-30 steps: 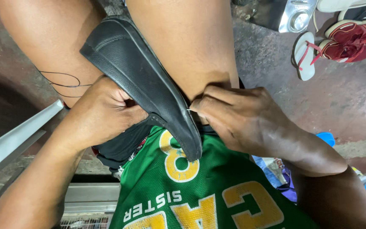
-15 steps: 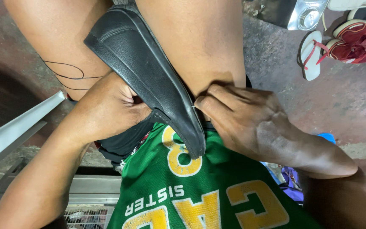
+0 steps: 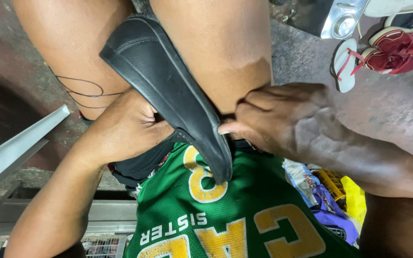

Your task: The person sews the sole of a black shoe by hand using a needle and thread.

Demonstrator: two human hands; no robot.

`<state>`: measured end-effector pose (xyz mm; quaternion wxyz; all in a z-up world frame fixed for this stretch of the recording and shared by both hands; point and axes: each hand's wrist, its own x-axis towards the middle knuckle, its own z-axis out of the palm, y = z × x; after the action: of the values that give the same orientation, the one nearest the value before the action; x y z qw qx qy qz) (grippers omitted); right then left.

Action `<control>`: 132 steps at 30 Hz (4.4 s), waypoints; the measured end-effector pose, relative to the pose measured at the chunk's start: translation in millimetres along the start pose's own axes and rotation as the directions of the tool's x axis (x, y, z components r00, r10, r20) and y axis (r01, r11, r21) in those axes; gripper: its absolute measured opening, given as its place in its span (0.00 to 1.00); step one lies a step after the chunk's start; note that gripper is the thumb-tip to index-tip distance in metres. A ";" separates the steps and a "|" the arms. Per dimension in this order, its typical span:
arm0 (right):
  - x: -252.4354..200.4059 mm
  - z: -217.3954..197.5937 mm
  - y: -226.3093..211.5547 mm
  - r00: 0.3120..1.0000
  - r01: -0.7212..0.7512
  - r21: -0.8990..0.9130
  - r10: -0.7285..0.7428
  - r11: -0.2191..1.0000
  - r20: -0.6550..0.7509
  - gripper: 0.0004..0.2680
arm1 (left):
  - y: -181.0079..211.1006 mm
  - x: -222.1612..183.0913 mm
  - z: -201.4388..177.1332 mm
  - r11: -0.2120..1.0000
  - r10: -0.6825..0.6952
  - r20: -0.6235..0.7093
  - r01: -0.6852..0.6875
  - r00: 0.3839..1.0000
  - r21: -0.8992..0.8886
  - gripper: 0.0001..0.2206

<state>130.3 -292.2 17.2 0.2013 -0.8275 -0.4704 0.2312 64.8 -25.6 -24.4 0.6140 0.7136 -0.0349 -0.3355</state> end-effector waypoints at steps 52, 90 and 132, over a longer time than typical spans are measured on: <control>-29.6 6.2 20.8 0.985 -0.056 0.067 0.066 0.996 -0.161 0.14 | 62.2 3.7 47.8 0.791 0.403 -0.187 -0.238 0.896 0.563 0.10; -7.4 32.2 -8.8 0.909 -0.007 0.532 0.227 0.847 -0.349 0.05 | 34.8 -3.8 35.5 0.944 0.328 -0.296 -0.297 0.897 0.144 0.05; -16.1 48.9 -28.6 0.936 -0.026 0.274 0.119 0.961 -0.330 0.05 | 5.0 -23.8 25.7 0.830 0.121 -0.140 -0.177 0.983 -0.529 0.21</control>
<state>75.5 -287.0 -3.7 0.3805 -0.8374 -0.3618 0.1515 34.9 -37.8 -10.1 0.8151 0.5230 0.0362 -0.2465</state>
